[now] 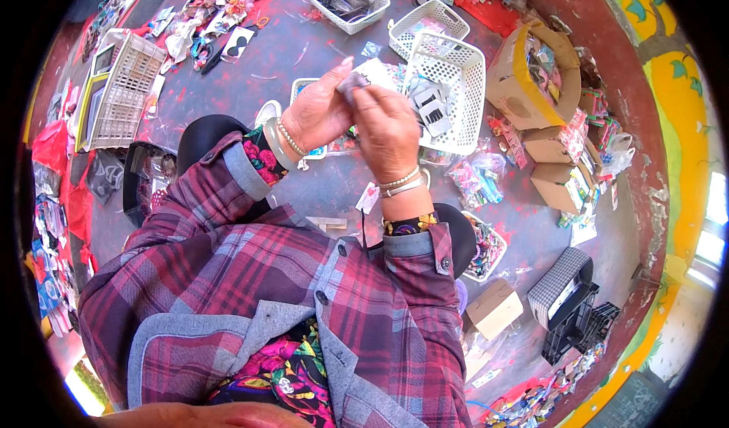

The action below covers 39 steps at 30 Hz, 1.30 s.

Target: The person sits on the floor and wipes small blue plastic items with a purple cloth. They pick up each item from a white basket, wipe it, and place it into a clear plastic container. The person repeats this process for multiple items.

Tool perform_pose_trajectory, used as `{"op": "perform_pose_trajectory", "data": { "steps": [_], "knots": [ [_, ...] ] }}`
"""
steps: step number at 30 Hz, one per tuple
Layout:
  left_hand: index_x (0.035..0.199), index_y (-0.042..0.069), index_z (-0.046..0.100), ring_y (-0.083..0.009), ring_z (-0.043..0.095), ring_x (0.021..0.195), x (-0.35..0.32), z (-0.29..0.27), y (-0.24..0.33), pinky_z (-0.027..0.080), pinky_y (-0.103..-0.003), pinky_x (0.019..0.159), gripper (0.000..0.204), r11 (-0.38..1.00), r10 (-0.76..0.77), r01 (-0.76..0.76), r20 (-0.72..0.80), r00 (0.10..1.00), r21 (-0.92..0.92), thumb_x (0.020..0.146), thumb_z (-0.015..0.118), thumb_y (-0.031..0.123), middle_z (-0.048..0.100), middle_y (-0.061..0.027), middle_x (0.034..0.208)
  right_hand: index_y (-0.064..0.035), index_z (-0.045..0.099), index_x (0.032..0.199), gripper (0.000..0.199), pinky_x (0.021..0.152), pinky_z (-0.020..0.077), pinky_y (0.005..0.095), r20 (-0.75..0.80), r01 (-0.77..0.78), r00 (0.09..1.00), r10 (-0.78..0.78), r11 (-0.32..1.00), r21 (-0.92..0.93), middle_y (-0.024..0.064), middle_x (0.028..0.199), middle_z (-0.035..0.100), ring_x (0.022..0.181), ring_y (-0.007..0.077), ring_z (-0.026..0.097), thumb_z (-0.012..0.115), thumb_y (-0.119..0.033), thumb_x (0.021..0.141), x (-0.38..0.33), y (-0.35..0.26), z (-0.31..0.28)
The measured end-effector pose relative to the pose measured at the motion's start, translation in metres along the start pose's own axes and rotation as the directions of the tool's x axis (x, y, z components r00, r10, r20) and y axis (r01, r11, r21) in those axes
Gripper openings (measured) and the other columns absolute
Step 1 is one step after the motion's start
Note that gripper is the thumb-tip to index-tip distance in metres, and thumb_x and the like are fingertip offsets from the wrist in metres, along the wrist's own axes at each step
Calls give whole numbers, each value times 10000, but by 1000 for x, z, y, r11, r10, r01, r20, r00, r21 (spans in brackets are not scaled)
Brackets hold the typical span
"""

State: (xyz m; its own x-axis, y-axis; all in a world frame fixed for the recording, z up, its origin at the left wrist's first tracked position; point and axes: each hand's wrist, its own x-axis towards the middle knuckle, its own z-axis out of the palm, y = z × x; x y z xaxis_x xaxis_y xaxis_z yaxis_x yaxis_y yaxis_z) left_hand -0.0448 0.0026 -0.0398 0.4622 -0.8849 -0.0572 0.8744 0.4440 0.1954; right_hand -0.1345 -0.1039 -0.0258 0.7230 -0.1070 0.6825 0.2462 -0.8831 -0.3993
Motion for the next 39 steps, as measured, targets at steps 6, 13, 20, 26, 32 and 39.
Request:
{"op": "perform_pose_trajectory", "data": {
  "steps": [6,13,20,26,32,39],
  "knots": [
    [1193,-46,435,-247,541,1026,6,-9,8,414,-399,943,321,994,69,-61,-93,993,90,955,354,154,542,-139,1122,10,611,1076,255,774,471,291,286,-685,621,730,328,651,60,1016,614,878,176,588,550,-71,842,-1,9,-24],
    [1170,-30,453,-221,546,985,2,0,-7,429,-334,876,368,991,-77,77,2,997,108,808,389,-27,545,-128,1104,15,522,1187,398,919,406,375,-35,-200,978,207,970,140,158,1122,579,1059,292,537,487,-5,790,5,-1,-13],
    [1274,-50,365,-248,477,1156,-4,-5,-3,344,-369,1021,464,954,-174,156,47,984,257,813,393,-3,473,-153,1248,4,567,1141,388,953,393,349,-65,-308,951,303,948,-78,177,1144,577,1081,311,537,439,59,780,-9,23,3],
    [1261,-58,355,-281,503,1126,-7,-25,41,454,-420,939,447,930,-8,43,-97,995,365,821,407,2,476,-171,1241,38,568,1154,375,737,446,208,191,-689,515,836,271,672,58,977,622,830,88,568,414,54,812,-29,51,-10],
    [1090,-51,529,-203,560,945,-17,-139,81,476,-351,805,348,680,247,261,-549,799,686,744,529,-16,577,-124,1049,52,549,1166,385,726,451,210,333,-698,477,813,121,706,71,1037,601,838,85,560,405,55,809,-14,16,-11],
    [903,116,700,-302,633,820,-29,-239,81,491,-377,741,245,-220,613,666,-430,663,713,740,522,75,660,-150,860,53,543,1170,371,723,438,200,444,-771,479,757,120,626,54,1030,594,830,79,546,435,35,816,-9,4,-6]
  ]
}}
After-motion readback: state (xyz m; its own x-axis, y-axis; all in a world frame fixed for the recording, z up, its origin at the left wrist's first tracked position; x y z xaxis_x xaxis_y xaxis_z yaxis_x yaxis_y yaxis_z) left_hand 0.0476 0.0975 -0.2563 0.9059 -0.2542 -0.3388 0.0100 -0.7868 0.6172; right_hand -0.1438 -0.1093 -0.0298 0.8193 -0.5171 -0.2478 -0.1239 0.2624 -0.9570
